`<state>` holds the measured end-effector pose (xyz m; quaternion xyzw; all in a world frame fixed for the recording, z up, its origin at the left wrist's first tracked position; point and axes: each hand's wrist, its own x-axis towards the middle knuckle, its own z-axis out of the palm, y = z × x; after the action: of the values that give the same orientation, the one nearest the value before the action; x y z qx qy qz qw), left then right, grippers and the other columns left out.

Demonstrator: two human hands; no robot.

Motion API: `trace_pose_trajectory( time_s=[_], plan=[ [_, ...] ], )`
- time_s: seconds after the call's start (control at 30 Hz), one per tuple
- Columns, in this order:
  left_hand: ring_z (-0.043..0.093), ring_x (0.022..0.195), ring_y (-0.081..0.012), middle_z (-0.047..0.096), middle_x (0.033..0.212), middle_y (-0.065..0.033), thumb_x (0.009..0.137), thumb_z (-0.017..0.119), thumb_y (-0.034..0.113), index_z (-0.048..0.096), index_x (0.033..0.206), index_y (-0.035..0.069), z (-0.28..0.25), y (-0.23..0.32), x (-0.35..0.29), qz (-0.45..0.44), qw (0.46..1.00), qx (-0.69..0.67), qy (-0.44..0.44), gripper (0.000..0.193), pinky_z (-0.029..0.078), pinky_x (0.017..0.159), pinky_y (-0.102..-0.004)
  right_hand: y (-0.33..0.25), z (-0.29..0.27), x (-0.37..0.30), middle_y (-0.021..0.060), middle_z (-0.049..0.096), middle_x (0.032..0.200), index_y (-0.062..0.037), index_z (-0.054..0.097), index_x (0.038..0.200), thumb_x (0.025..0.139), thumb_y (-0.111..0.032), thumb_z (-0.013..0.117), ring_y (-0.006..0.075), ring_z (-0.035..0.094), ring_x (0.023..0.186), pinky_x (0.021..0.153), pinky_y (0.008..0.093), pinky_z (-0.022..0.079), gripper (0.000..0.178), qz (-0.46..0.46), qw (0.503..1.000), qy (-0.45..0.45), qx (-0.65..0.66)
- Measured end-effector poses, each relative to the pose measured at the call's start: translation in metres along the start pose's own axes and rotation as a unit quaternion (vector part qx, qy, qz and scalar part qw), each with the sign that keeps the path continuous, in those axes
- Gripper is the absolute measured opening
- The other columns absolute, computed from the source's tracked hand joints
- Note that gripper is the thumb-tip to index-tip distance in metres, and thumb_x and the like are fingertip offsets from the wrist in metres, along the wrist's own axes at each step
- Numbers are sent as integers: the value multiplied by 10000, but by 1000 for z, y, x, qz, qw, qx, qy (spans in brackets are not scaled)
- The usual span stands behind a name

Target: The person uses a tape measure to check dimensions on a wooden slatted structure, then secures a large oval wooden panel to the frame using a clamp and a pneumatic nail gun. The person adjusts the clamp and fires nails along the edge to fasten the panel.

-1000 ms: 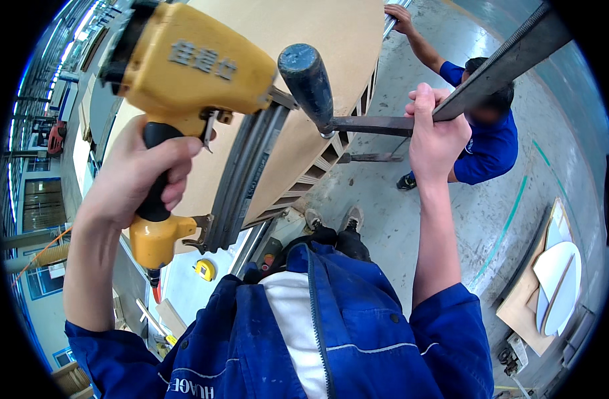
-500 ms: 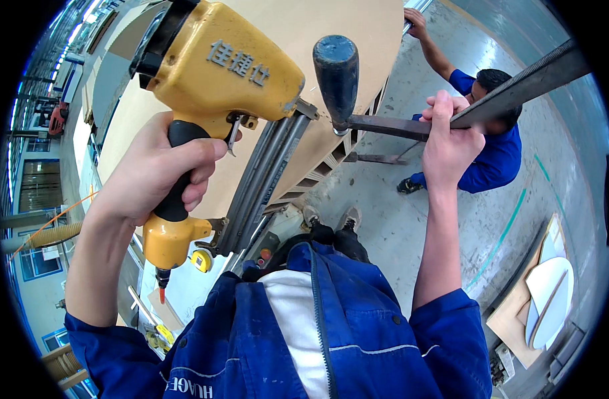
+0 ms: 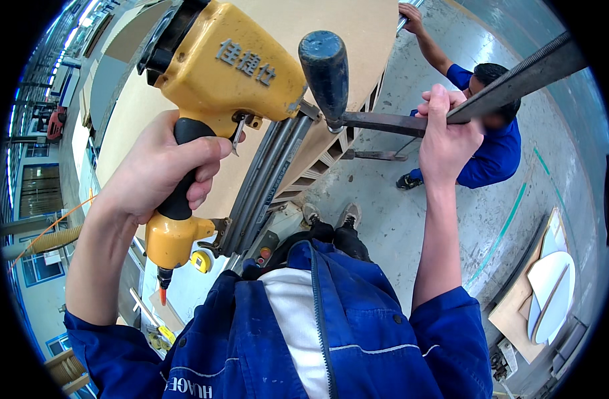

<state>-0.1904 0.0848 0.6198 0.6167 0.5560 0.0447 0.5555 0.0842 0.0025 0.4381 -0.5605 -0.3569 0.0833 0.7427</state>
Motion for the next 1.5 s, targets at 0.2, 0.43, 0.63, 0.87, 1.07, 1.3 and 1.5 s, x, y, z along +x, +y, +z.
trace_pose_trajectory(
  time_s=[0.2, 0.43, 0.63, 0.87, 1.07, 1.3, 1.5],
  plan=[
    [506, 472, -93, 523, 621, 1, 885, 703, 167, 599, 1021, -29, -1, 5, 0, -2, 1000, 5, -13, 260, 424, 468, -249, 2, -1, 0, 72, 686, 784, 49, 638, 867, 1003, -110, 674, 79, 610, 689, 654, 239, 493, 212, 1, 1000, -2, 4],
    [471, 457, -87, 485, 610, 9, 905, 702, 155, 594, 1028, -24, -9, 1, -14, 23, 999, -44, 20, 242, 395, 446, -251, 3, 0, 0, 61, 684, 739, 57, 659, 885, 999, -132, 679, 78, 607, 668, 633, 241, 485, 222, -2, 1000, 8, -10],
    [494, 434, -83, 521, 615, -4, 885, 750, 164, 554, 1056, -4, -47, -6, -46, 37, 988, 20, 149, 310, 420, 430, -236, 0, -2, 1, 68, 684, 744, 57, 664, 866, 1009, -160, 668, 87, 618, 669, 640, 248, 496, 260, -5, 999, -5, -40],
    [584, 601, -158, 657, 725, -78, 878, 691, 47, 637, 1117, -47, -62, -64, -23, 216, 874, 327, 287, 263, 499, 616, -335, -1, -2, 1, 64, 686, 722, 54, 657, 866, 999, -154, 682, 88, 622, 661, 638, 245, 489, 248, -3, 999, 0, -39],
    [698, 814, -382, 717, 918, -195, 786, 717, -5, 570, 1353, 55, -75, -121, 2, 171, 752, 548, 325, 588, 553, 728, -443, -3, 0, 0, 78, 698, 781, 41, 638, 831, 1012, -121, 658, 88, 630, 661, 637, 236, 504, 244, 12, 1000, 7, -11],
    [717, 916, -350, 721, 1053, -151, 781, 759, 8, 531, 1427, 101, -85, -164, 47, 224, 776, 481, 341, 691, 571, 800, -420, -1, 0, -1, 76, 673, 790, 65, 644, 846, 1019, -92, 633, 95, 626, 687, 644, 249, 533, 233, 24, 1000, 8, 12],
    [621, 1146, -349, 643, 1213, -142, 779, 747, -36, 510, 1446, 77, -84, -133, 40, 154, 835, 447, 281, 716, 504, 998, -439, -4, -3, -2, 73, 665, 757, 55, 652, 859, 1028, -89, 609, 102, 615, 649, 650, 247, 524, 225, 41, 999, 12, -25]
  ],
)
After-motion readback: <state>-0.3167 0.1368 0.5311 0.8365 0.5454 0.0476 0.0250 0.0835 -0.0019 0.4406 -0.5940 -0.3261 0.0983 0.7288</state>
